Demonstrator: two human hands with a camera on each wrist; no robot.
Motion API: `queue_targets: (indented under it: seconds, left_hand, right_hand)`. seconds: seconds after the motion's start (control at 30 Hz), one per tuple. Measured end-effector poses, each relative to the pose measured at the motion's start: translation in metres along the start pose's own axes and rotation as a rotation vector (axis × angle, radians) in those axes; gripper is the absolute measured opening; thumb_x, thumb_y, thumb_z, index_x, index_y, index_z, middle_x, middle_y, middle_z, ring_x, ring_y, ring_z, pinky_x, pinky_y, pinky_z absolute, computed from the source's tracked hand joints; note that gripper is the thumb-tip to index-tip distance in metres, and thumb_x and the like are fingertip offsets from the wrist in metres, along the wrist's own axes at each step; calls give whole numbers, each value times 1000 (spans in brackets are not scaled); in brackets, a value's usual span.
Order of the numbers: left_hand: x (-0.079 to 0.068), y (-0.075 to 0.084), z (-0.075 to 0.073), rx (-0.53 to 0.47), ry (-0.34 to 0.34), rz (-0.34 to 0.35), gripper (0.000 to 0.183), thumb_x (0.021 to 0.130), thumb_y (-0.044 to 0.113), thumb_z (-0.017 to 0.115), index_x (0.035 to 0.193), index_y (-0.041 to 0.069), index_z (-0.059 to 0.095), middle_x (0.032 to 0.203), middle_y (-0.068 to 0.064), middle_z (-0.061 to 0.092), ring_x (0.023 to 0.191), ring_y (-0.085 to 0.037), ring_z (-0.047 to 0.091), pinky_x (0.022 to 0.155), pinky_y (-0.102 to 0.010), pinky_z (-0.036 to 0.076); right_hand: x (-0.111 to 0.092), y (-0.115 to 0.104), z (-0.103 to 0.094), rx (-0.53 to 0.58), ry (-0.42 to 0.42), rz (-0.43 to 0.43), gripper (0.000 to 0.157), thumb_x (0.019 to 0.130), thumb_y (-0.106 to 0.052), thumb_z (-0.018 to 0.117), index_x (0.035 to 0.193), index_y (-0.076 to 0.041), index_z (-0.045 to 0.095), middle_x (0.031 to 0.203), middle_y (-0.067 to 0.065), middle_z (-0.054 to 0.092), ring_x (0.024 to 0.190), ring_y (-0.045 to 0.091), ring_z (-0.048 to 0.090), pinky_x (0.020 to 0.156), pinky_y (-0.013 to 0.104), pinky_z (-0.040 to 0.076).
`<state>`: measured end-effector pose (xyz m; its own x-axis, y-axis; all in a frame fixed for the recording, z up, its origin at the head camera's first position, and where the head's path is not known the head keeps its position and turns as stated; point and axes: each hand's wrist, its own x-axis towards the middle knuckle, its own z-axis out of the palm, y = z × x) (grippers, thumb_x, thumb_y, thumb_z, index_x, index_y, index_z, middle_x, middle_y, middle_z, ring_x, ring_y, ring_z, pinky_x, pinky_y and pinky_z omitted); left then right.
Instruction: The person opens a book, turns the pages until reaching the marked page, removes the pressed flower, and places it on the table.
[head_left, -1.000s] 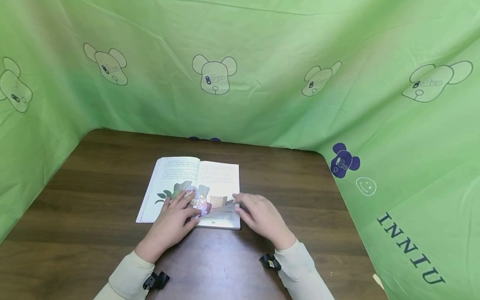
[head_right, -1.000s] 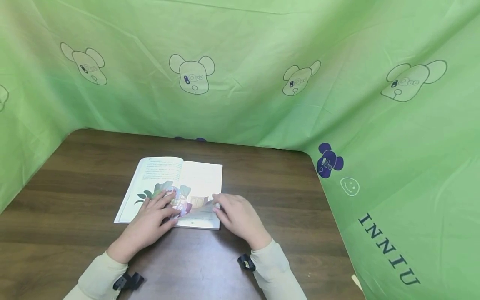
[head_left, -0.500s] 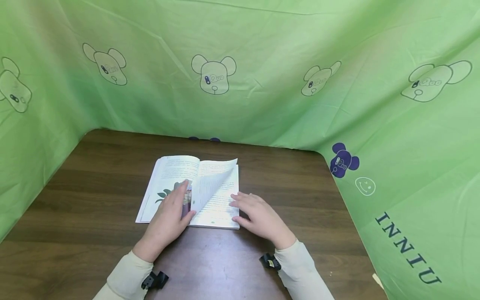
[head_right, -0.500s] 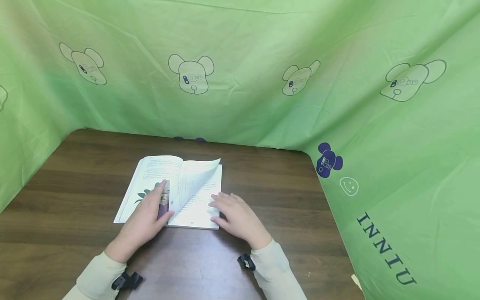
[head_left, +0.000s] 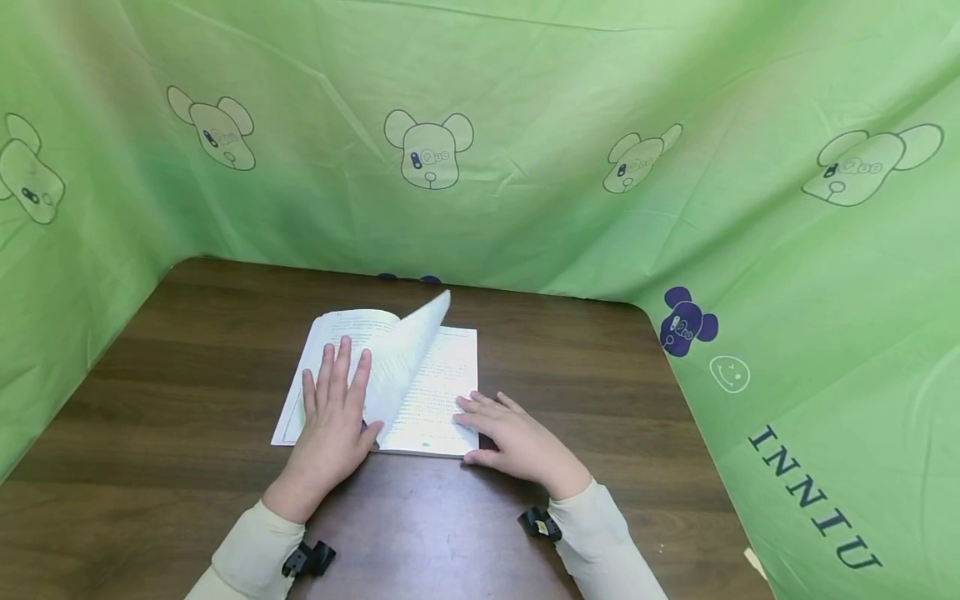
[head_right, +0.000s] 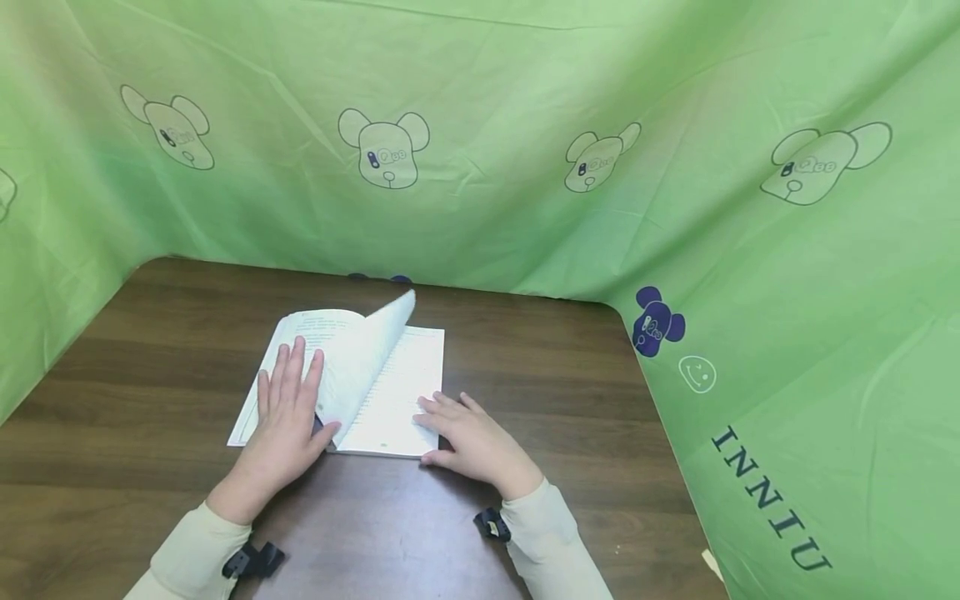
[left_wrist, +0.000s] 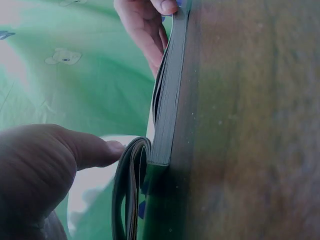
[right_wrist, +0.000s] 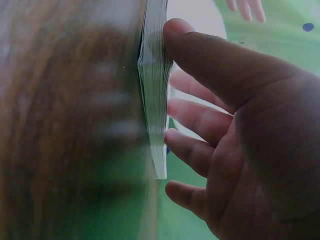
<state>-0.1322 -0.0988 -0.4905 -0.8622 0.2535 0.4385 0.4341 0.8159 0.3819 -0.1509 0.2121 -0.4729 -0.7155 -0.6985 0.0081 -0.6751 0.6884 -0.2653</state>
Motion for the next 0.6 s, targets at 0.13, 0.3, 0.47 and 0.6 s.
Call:
queue_targets:
  seconds: [0.13,0.3,0.47,0.6]
  left_hand:
    - [1,0,-1,25,-88,26,110,79,8,86,164,9,16,173,-15,-1,157,-45,-4,119,-72,2]
    - [1,0,-1,-19,-199,51,84,88,-1,69,162,8,28,171,-13,19,157,-42,12,121,-68,11]
    - [0,2,0,-29,-322,-27,68,91,0,54,157,10,41,165,-18,33,153,-45,26,116,-72,24]
    - [-2,2,-1,-8,-374,-92,58,93,5,55,151,10,51,164,-20,35,151,-47,27,115,-72,26]
  right_hand:
    - [0,0,1,-3,-4,6,59,93,-44,73,143,-14,61,159,3,46,151,26,37,123,57,24]
    - [1,1,2,-19,9,-14,53,94,-42,73,138,-13,65,158,5,48,150,27,39,122,58,26]
    - [1,1,0,-38,25,-50,38,96,-38,72,127,-16,73,152,5,55,146,29,45,118,59,34]
    - [1,0,-2,-60,36,-75,22,98,-29,70,117,-18,77,147,4,59,142,30,50,115,58,39]
